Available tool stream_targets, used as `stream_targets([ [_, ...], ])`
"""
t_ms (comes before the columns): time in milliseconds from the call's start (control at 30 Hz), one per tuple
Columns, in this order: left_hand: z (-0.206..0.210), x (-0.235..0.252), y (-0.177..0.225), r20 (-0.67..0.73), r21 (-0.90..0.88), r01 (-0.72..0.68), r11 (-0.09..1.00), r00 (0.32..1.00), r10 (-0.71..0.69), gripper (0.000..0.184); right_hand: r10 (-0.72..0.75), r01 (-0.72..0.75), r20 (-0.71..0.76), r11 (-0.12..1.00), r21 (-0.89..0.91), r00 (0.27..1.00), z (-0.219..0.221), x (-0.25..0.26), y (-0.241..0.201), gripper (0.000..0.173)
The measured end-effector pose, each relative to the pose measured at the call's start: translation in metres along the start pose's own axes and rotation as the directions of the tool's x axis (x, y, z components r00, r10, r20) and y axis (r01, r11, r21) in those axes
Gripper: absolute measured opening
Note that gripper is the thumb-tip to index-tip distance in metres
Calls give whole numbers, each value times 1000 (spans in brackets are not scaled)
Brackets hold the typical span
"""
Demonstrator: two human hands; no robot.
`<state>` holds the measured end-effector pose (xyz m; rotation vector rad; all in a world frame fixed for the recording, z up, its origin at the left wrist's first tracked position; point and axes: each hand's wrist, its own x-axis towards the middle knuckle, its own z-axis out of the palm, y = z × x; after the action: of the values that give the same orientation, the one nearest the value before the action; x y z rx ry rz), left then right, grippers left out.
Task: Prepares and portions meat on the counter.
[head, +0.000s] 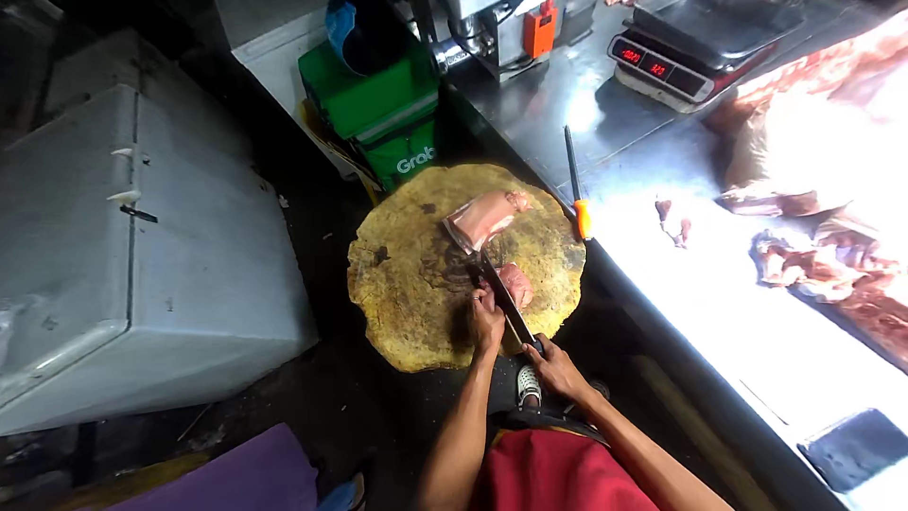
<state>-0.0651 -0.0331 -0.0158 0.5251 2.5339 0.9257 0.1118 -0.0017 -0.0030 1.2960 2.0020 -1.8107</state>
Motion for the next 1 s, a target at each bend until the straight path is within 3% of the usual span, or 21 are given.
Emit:
stream_targets([
  [100,-9,21,2,0,-179,157,971,987,-159,52,22,-39,63,960,278,998,-19,-12,12,41],
  [267,-33,31,-24,63,-407,266,874,963,-264,57,-90,87,-49,995,-56,995,-35,-36,11,48],
  [367,-42,28,-42,98,-469,267,842,963,-250,56,-204,194,-91,974,-115,975,-28,-41,2,49],
  [467,-51,23,-53,125,-469,252,847,968,-219,56,-251,236,-85,959,-155,964,-15,-34,6,51],
  [600,-75,20,-51,223,-449,206,869,968,-114,55,-100,99,6,974,-203,995,-10,-13,31,51],
  [667,-87,25,-51,307,-334,149,931,951,-43,54,-111,106,-11,974,-199,994,-16,-15,31,51],
  [733,-90,29,-70,366,-107,65,992,930,-21,50,-145,140,-11,966,-217,989,-19,-23,31,51],
  [800,-88,30,-83,340,-11,4,1000,941,-1,46,-205,199,-2,952,-234,979,-25,-27,26,51],
  [933,-75,21,-83,158,-224,27,974,987,9,43,-312,312,37,923,-227,949,-30,-37,10,55],
  [1000,-64,19,-77,104,-149,27,989,995,-11,42,-363,366,57,908,-201,930,-32,-41,-4,57],
])
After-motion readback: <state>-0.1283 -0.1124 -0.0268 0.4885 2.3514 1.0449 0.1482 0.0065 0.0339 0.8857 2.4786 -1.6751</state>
